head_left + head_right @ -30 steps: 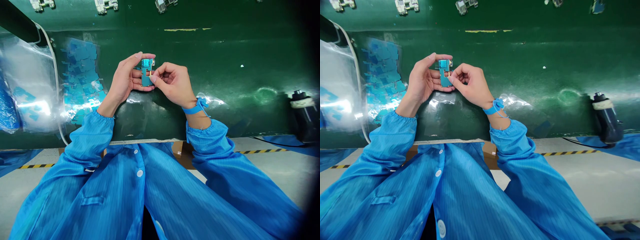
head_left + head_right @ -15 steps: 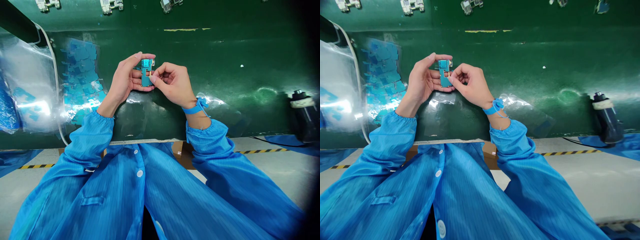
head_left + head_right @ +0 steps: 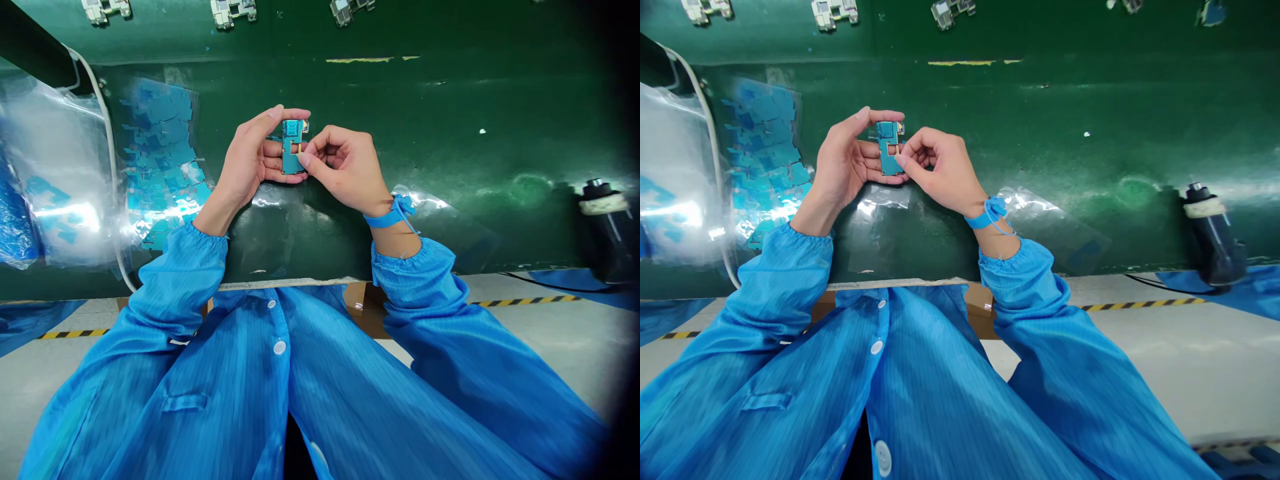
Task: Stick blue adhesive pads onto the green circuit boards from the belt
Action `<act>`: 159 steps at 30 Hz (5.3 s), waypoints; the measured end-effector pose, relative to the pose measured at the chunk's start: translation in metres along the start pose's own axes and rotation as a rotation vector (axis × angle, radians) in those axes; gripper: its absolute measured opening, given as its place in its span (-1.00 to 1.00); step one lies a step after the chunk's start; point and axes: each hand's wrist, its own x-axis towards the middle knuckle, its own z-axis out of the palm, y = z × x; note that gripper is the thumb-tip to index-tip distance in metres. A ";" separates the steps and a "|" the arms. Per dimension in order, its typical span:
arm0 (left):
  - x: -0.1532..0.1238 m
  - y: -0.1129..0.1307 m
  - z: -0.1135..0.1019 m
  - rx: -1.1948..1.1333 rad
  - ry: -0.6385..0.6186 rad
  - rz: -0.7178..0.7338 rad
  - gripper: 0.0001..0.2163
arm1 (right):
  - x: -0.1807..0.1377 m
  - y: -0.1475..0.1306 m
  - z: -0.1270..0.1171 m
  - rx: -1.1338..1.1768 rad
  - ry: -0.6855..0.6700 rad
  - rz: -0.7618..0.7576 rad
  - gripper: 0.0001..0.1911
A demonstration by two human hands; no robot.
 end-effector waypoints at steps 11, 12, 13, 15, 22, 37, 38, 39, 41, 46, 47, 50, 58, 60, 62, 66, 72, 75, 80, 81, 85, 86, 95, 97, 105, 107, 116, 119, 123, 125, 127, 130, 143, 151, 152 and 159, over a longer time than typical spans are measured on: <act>-0.002 0.001 0.002 -0.034 -0.016 0.049 -0.65 | -0.001 -0.007 0.000 -0.024 0.003 0.018 -0.22; -0.003 0.001 0.003 -0.037 -0.009 0.050 -0.66 | -0.001 -0.008 0.000 -0.026 0.003 0.027 -0.22; -0.003 0.002 0.003 -0.040 -0.002 0.051 -0.66 | -0.001 -0.009 0.000 -0.028 -0.001 0.037 -0.23; -0.004 0.002 0.004 -0.045 0.000 0.044 -0.64 | -0.001 -0.010 -0.001 -0.036 -0.011 0.059 -0.26; -0.003 0.004 0.004 -0.044 0.005 0.002 -0.57 | -0.001 -0.008 -0.001 -0.008 -0.023 0.066 -0.27; 0.006 -0.007 -0.006 -0.017 -0.050 0.079 -0.56 | -0.001 -0.004 0.000 0.041 -0.007 0.014 -0.23; 0.008 -0.009 -0.007 -0.019 -0.051 0.089 -0.53 | -0.001 -0.004 0.000 0.045 -0.003 0.009 -0.24; 0.011 -0.011 -0.008 -0.027 -0.057 0.099 -0.51 | -0.001 -0.003 0.000 0.049 -0.002 0.004 -0.25; 0.015 -0.013 -0.010 -0.045 -0.075 0.110 -0.49 | -0.001 -0.001 0.000 0.054 0.000 -0.004 -0.27; 0.015 -0.014 -0.012 -0.053 -0.090 0.110 -0.50 | 0.000 0.003 0.000 0.053 0.002 -0.029 -0.30; 0.016 -0.014 -0.013 -0.047 -0.088 0.112 -0.50 | 0.000 0.004 0.000 0.052 0.003 -0.033 -0.31; 0.017 -0.014 -0.014 -0.032 -0.093 0.116 -0.49 | 0.000 0.005 0.000 0.053 0.002 -0.037 -0.33; 0.019 -0.016 -0.016 -0.023 -0.104 0.110 -0.44 | 0.000 0.006 -0.001 0.056 -0.005 -0.038 -0.34; 0.018 -0.016 -0.016 -0.017 -0.097 0.104 -0.44 | 0.000 0.007 -0.001 0.055 -0.008 -0.039 -0.34; 0.018 -0.015 -0.015 -0.021 -0.095 0.105 -0.44 | 0.000 0.007 -0.001 0.052 -0.008 -0.038 -0.34; 0.017 -0.015 -0.014 -0.037 -0.097 0.113 -0.48 | 0.000 0.007 -0.002 0.046 -0.011 -0.035 -0.35; 0.014 -0.013 -0.011 -0.043 -0.095 0.110 -0.55 | 0.001 0.005 -0.002 0.030 -0.011 -0.036 -0.31; 0.012 -0.013 -0.009 -0.069 -0.098 0.120 -0.59 | 0.001 0.004 -0.001 0.020 -0.010 -0.030 -0.28; 0.012 -0.012 -0.008 -0.061 -0.084 0.106 -0.57 | 0.000 0.001 -0.001 0.011 -0.009 -0.016 -0.26; 0.012 -0.012 -0.008 -0.060 -0.081 0.106 -0.57 | 0.000 0.001 -0.001 0.012 -0.009 -0.017 -0.26; 0.015 -0.014 -0.011 -0.029 -0.089 0.119 -0.53 | 0.000 0.001 -0.001 0.030 -0.011 -0.017 -0.27; 0.015 -0.015 -0.012 -0.022 -0.096 0.123 -0.52 | 0.000 0.002 -0.001 0.035 -0.009 -0.016 -0.28; 0.014 -0.013 -0.011 -0.035 -0.103 0.123 -0.59 | 0.001 0.001 -0.002 0.028 -0.004 -0.005 -0.29; 0.015 -0.014 -0.011 -0.036 -0.103 0.126 -0.63 | 0.001 0.001 -0.002 0.028 -0.004 0.005 -0.30; 0.008 -0.011 -0.006 0.017 -0.046 0.126 -0.45 | 0.001 0.001 -0.001 0.042 -0.008 -0.001 -0.35; 0.007 -0.010 -0.004 0.032 -0.033 0.115 -0.42 | 0.000 -0.002 -0.001 0.023 0.000 -0.001 -0.39; 0.008 -0.015 -0.009 0.078 -0.017 0.220 -0.27 | 0.005 -0.013 -0.009 0.033 0.141 -0.039 -0.32; 0.008 -0.016 -0.010 0.071 -0.020 0.281 -0.24 | 0.004 -0.013 -0.005 0.100 0.082 -0.018 -0.26; 0.007 -0.015 -0.008 0.071 0.003 0.296 -0.21 | 0.004 -0.012 0.003 0.152 0.006 -0.024 -0.30; 0.007 -0.016 -0.006 0.060 0.023 0.284 -0.19 | 0.005 -0.011 0.006 0.147 0.043 -0.053 -0.34; 0.007 -0.017 -0.004 0.033 0.036 0.272 -0.23 | 0.005 -0.012 0.007 0.119 0.070 -0.075 -0.36; 0.008 -0.020 -0.001 -0.030 0.075 0.243 -0.44 | 0.003 -0.015 0.011 0.066 0.063 -0.087 -0.37; 0.009 -0.004 -0.014 -0.143 0.282 0.344 -0.60 | 0.215 -0.014 -0.019 -0.682 0.126 0.030 -0.81; 0.012 0.001 -0.022 -0.134 0.318 0.310 -0.83 | 0.298 -0.023 0.071 -0.901 -0.228 -0.029 -0.60; 0.012 0.002 -0.023 -0.136 0.316 0.314 -0.84 | 0.301 -0.023 0.071 -0.868 -0.224 -0.011 -0.61; 0.021 -0.009 -0.022 -0.195 0.447 0.425 -0.48 | 0.232 -0.038 0.044 0.071 -0.039 -0.025 -0.71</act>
